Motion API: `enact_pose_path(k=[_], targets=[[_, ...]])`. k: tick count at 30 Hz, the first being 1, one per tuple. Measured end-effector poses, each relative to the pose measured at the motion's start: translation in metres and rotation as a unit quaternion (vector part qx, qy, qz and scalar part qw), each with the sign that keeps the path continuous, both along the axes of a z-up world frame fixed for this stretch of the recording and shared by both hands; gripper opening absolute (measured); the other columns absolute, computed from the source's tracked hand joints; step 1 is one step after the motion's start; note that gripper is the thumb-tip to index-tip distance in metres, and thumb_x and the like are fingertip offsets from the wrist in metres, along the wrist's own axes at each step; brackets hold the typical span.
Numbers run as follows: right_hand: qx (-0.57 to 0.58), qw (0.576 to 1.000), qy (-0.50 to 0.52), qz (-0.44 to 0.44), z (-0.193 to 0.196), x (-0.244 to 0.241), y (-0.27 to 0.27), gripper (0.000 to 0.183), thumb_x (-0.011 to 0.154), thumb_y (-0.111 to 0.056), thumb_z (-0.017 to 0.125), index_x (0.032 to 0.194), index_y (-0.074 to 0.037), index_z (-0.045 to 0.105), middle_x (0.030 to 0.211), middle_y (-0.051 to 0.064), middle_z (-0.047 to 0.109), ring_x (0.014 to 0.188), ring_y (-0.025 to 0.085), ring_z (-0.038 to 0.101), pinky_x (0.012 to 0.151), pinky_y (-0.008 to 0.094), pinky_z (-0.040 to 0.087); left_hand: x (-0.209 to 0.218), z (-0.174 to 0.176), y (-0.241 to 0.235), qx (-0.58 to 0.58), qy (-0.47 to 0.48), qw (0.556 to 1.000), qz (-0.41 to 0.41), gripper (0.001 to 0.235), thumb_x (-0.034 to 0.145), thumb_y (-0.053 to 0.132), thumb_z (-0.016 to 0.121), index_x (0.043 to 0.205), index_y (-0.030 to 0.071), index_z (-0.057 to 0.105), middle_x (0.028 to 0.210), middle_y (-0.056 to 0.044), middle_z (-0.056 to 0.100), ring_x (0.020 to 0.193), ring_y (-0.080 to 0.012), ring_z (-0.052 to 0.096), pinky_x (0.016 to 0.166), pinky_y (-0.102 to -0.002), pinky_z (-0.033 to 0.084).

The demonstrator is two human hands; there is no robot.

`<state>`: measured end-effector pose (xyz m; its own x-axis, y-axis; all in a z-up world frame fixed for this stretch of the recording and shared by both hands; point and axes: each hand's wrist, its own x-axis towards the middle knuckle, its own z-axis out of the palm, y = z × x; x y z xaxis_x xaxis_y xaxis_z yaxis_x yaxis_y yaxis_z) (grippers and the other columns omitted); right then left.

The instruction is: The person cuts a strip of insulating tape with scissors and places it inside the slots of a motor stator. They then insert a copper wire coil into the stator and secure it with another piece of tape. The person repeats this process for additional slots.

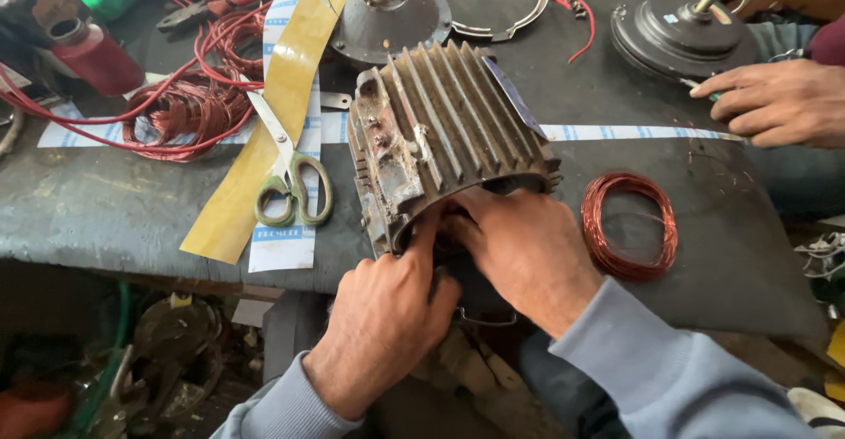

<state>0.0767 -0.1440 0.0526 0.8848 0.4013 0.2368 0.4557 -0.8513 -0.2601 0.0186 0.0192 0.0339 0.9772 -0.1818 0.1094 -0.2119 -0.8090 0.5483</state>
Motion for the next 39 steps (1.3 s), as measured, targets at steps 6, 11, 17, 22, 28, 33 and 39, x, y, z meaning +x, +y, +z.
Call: enact_pose_path(k=[6,11,17,22,28,33,39], targets=[[-0.038,0.998,-0.017,-0.046,-0.004,-0.002,0.006,0.026,0.089,-0.041,0.068,0.105,-0.020,0.073,0.069,0.015,0.071,0.065,0.039,0.070,0.059,0.053,0.055,0.000,0.007,0.001,0.051,-0.014,0.998,-0.013,0.078,0.085,0.025,0.063,0.154,0.002,0.034,0.067,-0.023,0.067,0.056,-0.0446,0.066,0.053,-0.057,0.053],[0.035,0.998,-0.046,-0.036,0.000,-0.008,0.006,0.020,0.087,-0.039,0.071,0.099,-0.024,0.078,0.079,0.012,0.074,0.072,0.038,0.071,0.062,0.051,0.055,0.000,0.008,0.005,0.083,0.004,0.996,-0.019,0.078,0.084,0.023,0.062,0.154,0.002,0.032,0.068,-0.023,0.069,0.060,-0.0436,0.068,0.056,-0.056,0.055],[0.009,0.998,-0.046,-0.044,0.000,-0.008,0.008,0.020,0.087,-0.038,0.071,0.100,-0.024,0.078,0.080,0.012,0.074,0.074,0.039,0.070,0.064,0.052,0.055,-0.008,0.005,-0.002,0.061,-0.021,0.998,0.005,0.080,0.082,0.020,0.063,0.154,0.004,0.033,0.071,-0.022,0.070,0.065,-0.0435,0.069,0.058,-0.056,0.056],[-0.085,0.991,-0.078,-0.074,-0.003,-0.011,0.014,0.019,0.094,-0.036,0.067,0.101,-0.020,0.076,0.079,0.015,0.073,0.076,0.038,0.071,0.067,0.052,0.056,-0.008,-0.005,-0.008,0.052,-0.063,0.996,0.033,0.079,0.080,0.018,0.064,0.151,0.003,0.035,0.074,-0.022,0.071,0.069,-0.0431,0.070,0.060,-0.056,0.057],[0.001,0.999,-0.043,-0.018,0.008,-0.019,0.004,0.024,0.089,-0.038,0.067,0.108,-0.028,0.077,0.084,0.015,0.074,0.076,0.042,0.069,0.064,0.055,0.054,-0.014,-0.009,-0.010,0.010,-0.055,0.998,0.024,0.081,0.084,0.023,0.063,0.154,0.000,0.030,0.076,-0.025,0.071,0.070,-0.0470,0.069,0.067,-0.058,0.056],[-0.042,0.998,-0.036,-0.007,0.003,-0.015,-0.002,0.027,0.088,-0.041,0.068,0.109,-0.024,0.073,0.082,0.016,0.073,0.077,0.042,0.069,0.067,0.056,0.054,-0.015,-0.009,-0.008,-0.006,-0.033,0.999,0.042,0.084,0.084,0.024,0.061,0.158,0.006,0.026,0.078,-0.028,0.070,0.072,-0.0492,0.068,0.070,-0.060,0.055],[-0.046,0.996,-0.070,-0.032,-0.005,-0.005,0.006,0.023,0.088,-0.038,0.067,0.102,-0.020,0.069,0.078,0.015,0.073,0.075,0.039,0.071,0.066,0.054,0.055,-0.010,-0.007,-0.009,-0.013,-0.030,0.998,0.053,0.083,0.082,0.024,0.063,0.156,0.010,0.028,0.080,-0.029,0.070,0.075,-0.0507,0.067,0.072,-0.061,0.054]])
